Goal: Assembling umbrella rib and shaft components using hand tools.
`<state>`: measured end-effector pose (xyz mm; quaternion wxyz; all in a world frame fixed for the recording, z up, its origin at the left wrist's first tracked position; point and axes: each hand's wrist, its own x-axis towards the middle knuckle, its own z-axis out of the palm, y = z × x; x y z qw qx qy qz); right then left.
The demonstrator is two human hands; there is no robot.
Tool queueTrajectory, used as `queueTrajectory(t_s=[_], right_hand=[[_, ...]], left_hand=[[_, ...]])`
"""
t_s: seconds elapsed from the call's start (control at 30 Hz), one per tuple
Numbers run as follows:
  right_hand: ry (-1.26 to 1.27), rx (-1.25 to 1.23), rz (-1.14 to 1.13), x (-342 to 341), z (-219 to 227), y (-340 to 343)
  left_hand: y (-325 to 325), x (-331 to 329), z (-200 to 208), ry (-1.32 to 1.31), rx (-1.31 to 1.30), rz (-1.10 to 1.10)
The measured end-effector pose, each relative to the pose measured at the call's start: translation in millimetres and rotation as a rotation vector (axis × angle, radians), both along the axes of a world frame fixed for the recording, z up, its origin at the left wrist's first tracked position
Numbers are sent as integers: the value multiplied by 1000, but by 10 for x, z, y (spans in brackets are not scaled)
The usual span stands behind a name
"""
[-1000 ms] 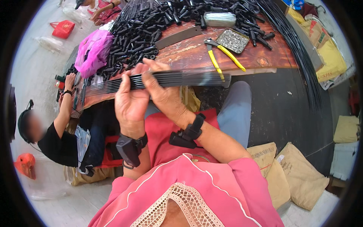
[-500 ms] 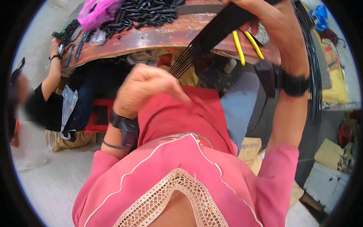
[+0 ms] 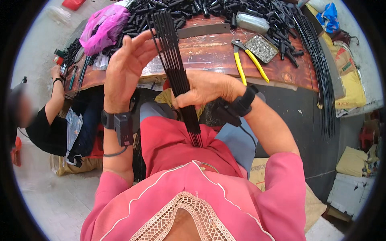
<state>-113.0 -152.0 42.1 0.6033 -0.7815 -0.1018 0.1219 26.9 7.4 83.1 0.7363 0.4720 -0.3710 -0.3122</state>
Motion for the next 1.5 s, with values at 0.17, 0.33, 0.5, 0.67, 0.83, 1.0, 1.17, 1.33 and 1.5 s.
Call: queueTrajectory(t_s=[0.17, 0.33, 0.5, 0.67, 0.83, 1.0, 1.17, 1.33, 1.5], right_hand=[[86, 23, -32, 142, -106, 19], [-83, 65, -31, 144, -173, 79], [33, 583, -142, -85, -296, 73], [-219, 270, -315, -154, -239, 283], [-27, 367, -363, -130, -353, 388], [-86, 368, -389, -110, -427, 519], [10, 472, -385, -101, -549, 457], [98, 543, -421, -89, -544, 403], [105, 535, -393, -63, -528, 355]], left_hand=[[-298, -58, 382, -201, 53, -148], [-255, -125, 536, -182, 155, -102], [56, -532, 861, -260, 315, 26], [474, -803, 431, -33, -225, -77], [473, -529, -417, 185, 370, 279], [262, -619, -606, 424, 277, 226], [226, -583, -663, 486, 258, 204], [67, -559, -618, 506, 147, 268], [37, -479, -663, 419, 120, 312]])
